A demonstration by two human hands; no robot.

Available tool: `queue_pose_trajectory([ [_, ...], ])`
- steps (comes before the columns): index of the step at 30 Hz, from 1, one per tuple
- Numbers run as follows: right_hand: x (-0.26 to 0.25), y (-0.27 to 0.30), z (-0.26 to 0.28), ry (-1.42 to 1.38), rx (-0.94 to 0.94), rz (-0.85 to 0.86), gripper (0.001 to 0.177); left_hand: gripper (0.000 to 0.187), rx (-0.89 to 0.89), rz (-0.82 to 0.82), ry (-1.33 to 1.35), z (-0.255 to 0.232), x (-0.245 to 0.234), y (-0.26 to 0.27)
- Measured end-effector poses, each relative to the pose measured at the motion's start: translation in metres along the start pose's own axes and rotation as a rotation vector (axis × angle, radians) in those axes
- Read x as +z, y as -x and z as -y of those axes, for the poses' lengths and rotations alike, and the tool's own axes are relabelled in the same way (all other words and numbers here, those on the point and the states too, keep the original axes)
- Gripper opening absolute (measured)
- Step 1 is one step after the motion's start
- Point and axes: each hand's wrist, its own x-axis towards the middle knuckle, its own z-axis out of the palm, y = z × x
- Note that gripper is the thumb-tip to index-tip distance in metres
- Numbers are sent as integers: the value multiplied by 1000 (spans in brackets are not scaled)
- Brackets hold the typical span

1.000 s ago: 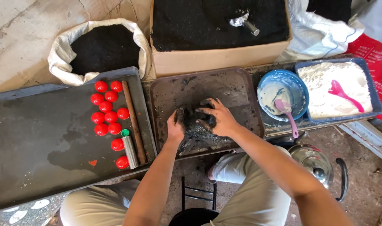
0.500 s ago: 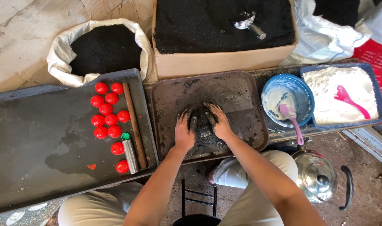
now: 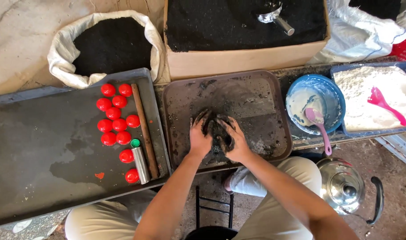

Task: The person kneads a dark dough on a tray using both hands, repeatedly pressing and folding it. They then use a cylindrical cutter to cut a piece from the dough and continue kneading the remaining mass.

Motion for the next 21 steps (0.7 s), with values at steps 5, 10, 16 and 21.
queue_pose_trajectory([
  [5, -30, 7, 8, 125, -154, 65, 62, 38, 126, -98, 79, 34, -11, -6],
  [10, -39, -4, 22, 102, -170, 53, 58, 37, 115, -54, 16, 6, -30, 13],
  [16, -33, -2, -29, 62, 45, 351, 111, 59, -44, 228, -243, -17, -41, 23],
  [21, -24, -41, 36, 487, 280, 750, 141, 65, -57, 327, -199, -56, -53, 18],
])
